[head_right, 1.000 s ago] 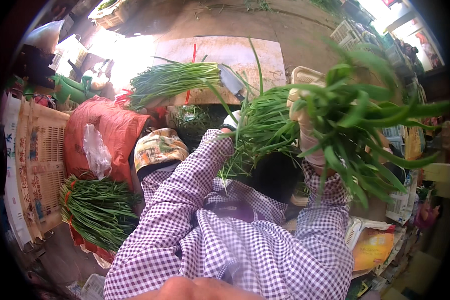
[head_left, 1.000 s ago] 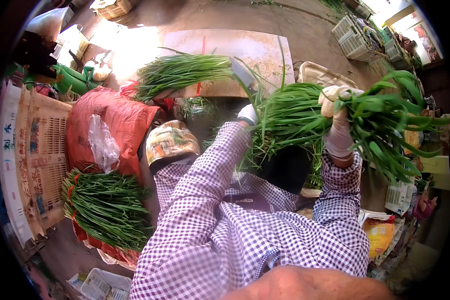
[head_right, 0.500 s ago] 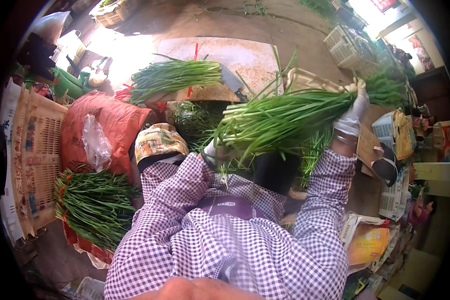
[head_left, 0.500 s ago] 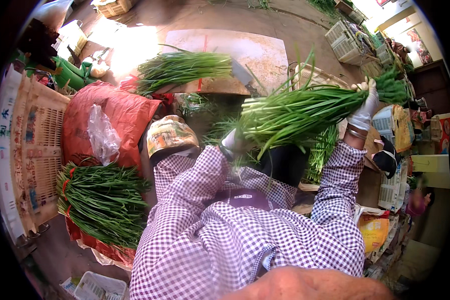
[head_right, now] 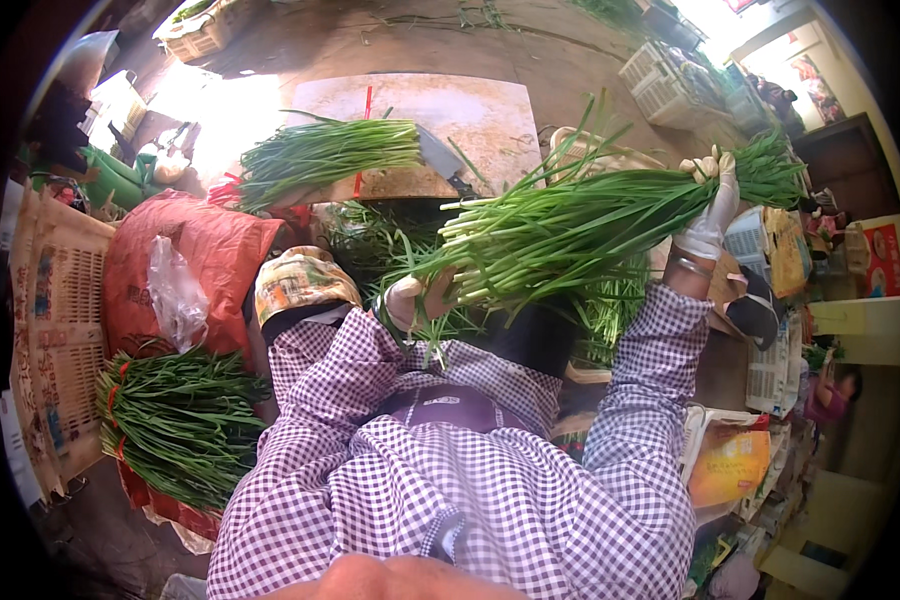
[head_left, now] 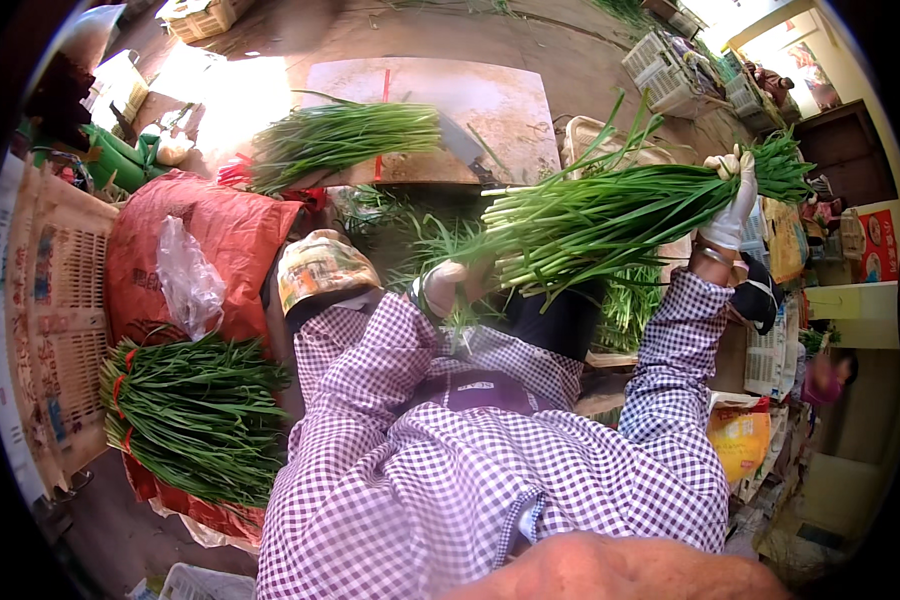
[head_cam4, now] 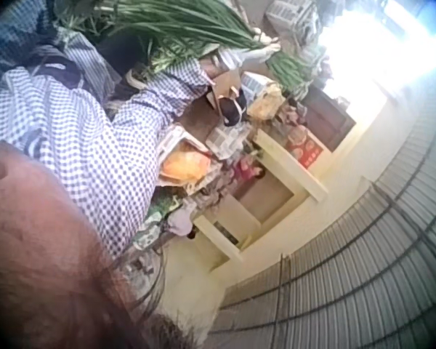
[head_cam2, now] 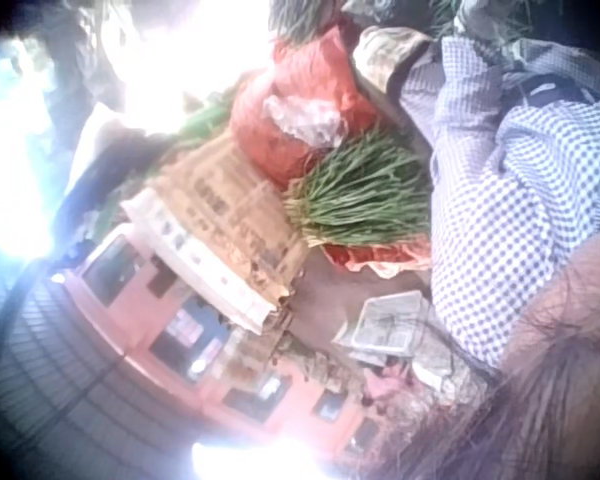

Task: The person sorts, bundles with rubber bands, and trims the roots and ends of green onions using a knife on a cutting board.

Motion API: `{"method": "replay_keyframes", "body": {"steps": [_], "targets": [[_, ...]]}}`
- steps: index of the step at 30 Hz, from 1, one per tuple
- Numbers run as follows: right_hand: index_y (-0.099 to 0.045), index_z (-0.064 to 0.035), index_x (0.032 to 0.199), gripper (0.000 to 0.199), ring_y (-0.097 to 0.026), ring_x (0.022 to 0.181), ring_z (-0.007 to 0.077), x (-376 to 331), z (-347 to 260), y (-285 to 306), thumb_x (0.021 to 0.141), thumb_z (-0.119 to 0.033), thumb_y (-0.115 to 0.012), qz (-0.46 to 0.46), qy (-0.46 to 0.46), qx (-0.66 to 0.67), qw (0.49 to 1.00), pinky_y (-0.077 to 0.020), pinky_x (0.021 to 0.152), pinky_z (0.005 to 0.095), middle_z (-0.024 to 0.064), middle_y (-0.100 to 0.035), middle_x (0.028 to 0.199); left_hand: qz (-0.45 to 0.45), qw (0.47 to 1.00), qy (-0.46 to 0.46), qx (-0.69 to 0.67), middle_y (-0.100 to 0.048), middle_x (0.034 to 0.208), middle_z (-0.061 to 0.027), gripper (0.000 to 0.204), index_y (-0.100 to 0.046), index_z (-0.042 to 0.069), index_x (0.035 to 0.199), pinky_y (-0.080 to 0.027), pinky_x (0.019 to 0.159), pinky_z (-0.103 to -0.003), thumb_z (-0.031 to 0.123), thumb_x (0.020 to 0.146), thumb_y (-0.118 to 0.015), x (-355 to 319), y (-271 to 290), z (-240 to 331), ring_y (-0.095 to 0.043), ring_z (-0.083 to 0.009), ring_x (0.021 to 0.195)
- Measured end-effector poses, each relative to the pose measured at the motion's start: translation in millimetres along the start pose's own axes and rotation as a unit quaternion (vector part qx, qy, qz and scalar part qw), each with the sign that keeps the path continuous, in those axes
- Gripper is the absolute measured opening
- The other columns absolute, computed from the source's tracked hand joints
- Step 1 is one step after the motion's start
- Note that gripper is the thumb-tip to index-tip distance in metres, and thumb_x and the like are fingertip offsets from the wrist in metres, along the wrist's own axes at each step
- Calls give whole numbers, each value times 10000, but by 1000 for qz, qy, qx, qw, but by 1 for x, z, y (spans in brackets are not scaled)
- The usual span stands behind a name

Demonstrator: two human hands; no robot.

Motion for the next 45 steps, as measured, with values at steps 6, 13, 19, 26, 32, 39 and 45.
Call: {"method": "replay_keyframes", "body": {"steps": [6,13,19,26,32,39,45], "targets": [[-534,-33,905,239,-355,615,91,-12,13,-35,1018,-242,-507,-30,15,-49,998,-396,674,272,-41,-361,659,323,926,139,138,-632,1187,-80,498,-559,50,1254,-418,1032,-437,316,861,-710,-23,102,-36,-574,-250,1129],[-545,-37,918,237,-333,598,87,-4,6,-35,1018,-249,-505,-49,7,-32,998,-400,673,280,-44,-336,646,355,927,-99,-73,-629,1196,-65,400,-576,58,1233,-471,972,-432,114,860,-709,-7,109,-30,-598,-213,1087],[-561,-32,944,239,-323,597,87,15,-25,-7,1022,-248,-495,-60,18,8,998,-418,705,300,-43,-327,639,232,950,137,157,-671,1111,-89,324,-627,5,1182,-511,831,-319,170,907,-672,-18,51,7,-638,-176,940],[-598,4,971,260,-326,600,86,19,-44,-14,1014,-231,-498,-74,62,25,995,-429,731,291,-49,-311,631,132,318,521,781,-629,1234,-138,621,-621,90,1236,-421,1005,-348,303,692,-832,-108,121,20,-578,-299,1129],[-562,-32,914,234,-354,621,109,4,-19,-35,1015,-235,-504,-66,52,5,996,-391,693,309,-34,-337,638,294,668,172,662,-495,1344,-180,1000,-363,-43,1432,-419,1029,-335,189,610,-883,-42,45,53,-504,-238,1204],[-498,-97,785,267,-337,579,94,-20,26,-79,998,-251,-551,-55,51,-45,996,-421,716,313,-39,-364,652,386,868,-4,311,-525,1284,-145,795,-239,52,1467,-518,904,-351,77,833,-718,-11,60,24,-580,-209,1097],[-497,-99,782,266,-345,584,88,-42,5,-103,1005,-240,-535,-43,99,-83,991,-427,724,309,-42,-355,640,457,877,11,146,-537,1299,-56,596,-413,128,1396,-422,943,-433,437,916,-582,-46,77,11,-508,-200,1152]]}}
Point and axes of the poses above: each hand's wrist, its own x-axis towards the middle knuckle, its own y-axis out of the back of the hand, z = x × y, the point moved 10 cm from there along x, towards the middle knuckle
